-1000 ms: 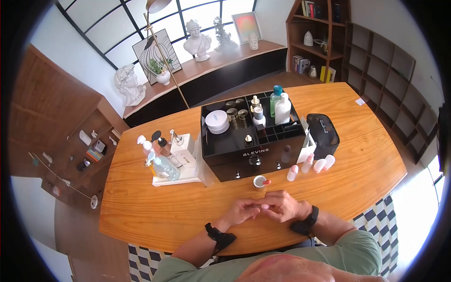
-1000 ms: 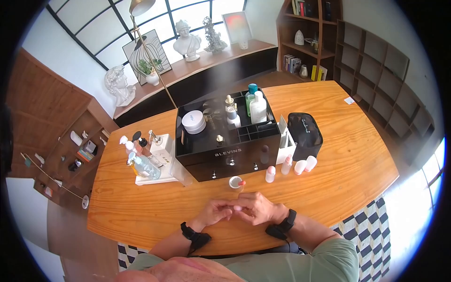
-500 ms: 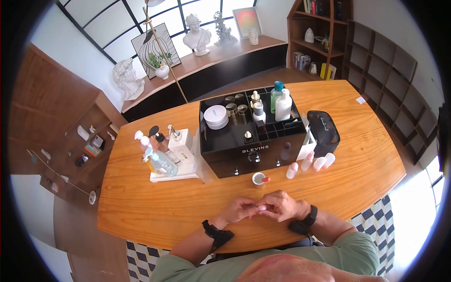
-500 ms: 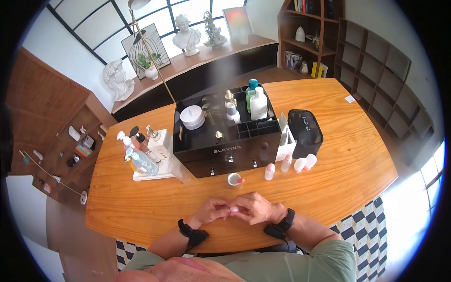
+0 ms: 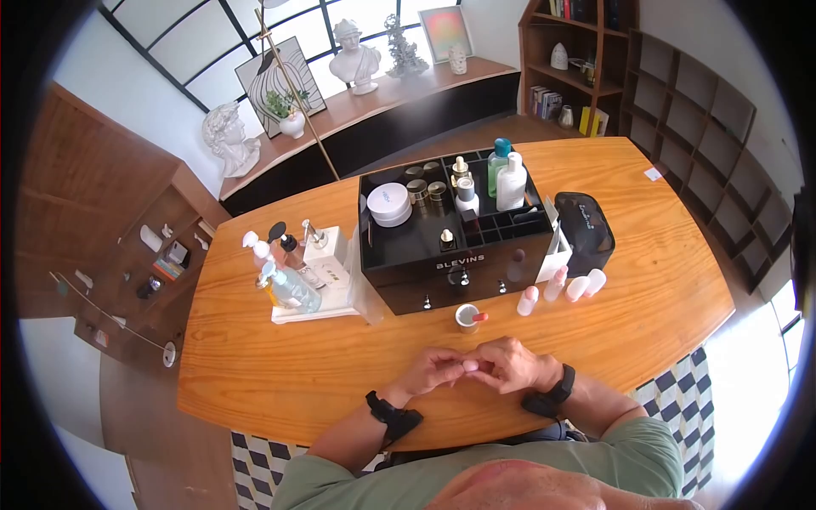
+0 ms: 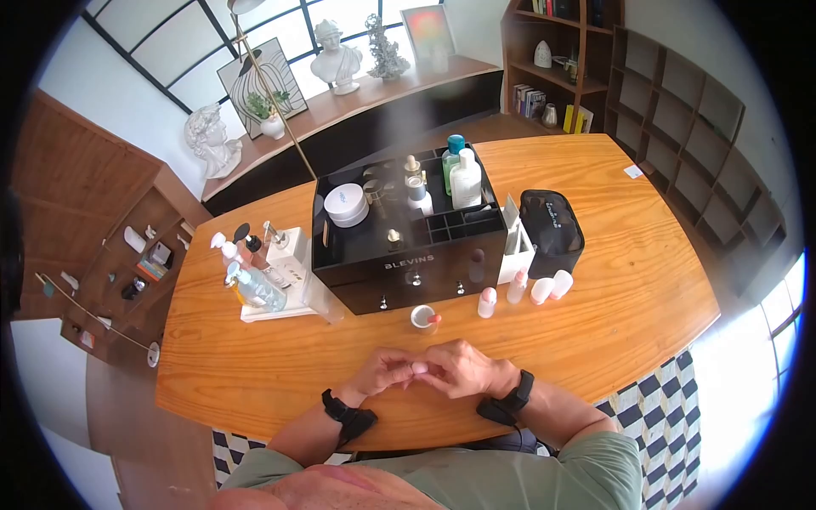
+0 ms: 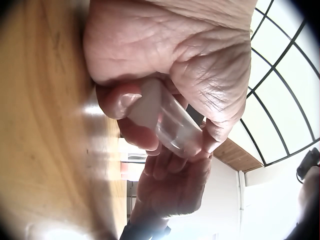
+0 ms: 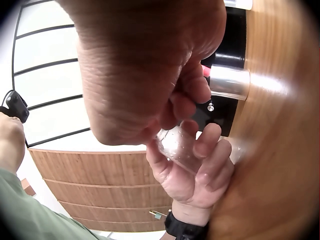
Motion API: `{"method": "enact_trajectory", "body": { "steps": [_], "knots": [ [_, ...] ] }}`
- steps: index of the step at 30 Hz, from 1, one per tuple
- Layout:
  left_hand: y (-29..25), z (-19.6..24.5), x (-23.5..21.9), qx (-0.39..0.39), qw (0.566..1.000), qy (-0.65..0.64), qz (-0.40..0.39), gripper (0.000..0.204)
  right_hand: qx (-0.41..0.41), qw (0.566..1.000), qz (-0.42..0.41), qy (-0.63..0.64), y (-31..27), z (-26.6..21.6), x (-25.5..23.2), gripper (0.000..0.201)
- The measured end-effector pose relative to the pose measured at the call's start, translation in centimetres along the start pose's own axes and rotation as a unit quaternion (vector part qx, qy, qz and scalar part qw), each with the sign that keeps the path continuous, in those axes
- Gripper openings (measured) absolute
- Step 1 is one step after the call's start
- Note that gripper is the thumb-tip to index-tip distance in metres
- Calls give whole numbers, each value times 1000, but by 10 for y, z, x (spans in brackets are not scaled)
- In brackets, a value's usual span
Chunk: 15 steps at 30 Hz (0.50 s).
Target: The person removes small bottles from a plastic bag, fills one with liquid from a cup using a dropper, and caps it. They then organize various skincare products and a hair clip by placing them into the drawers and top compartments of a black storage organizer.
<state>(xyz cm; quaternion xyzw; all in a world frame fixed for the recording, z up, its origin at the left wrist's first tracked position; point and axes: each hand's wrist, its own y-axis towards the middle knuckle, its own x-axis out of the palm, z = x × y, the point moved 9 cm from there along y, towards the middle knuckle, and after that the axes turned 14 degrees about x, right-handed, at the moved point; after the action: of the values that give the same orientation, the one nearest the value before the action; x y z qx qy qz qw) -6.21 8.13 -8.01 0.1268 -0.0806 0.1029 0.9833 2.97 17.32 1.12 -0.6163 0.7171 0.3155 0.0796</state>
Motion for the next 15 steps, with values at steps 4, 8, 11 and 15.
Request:
{"method": "enact_trajectory", "body": {
  "steps": [4,8,11,15],
  "knots": [
    [1,7,3,-18,1000,5,4,27,44,998,-24,-35,1,11,3,25],
    [2,10,5,-26,999,34,7,25,37,999,22,11,-3,7,0,24],
    [1,11,3,-24,999,37,28,27,-4,999,53,-5,-1,1,-1,26],
    [1,15,5,-38,998,36,33,26,60,998,19,-1,-3,19,2,28]
  ]
}}
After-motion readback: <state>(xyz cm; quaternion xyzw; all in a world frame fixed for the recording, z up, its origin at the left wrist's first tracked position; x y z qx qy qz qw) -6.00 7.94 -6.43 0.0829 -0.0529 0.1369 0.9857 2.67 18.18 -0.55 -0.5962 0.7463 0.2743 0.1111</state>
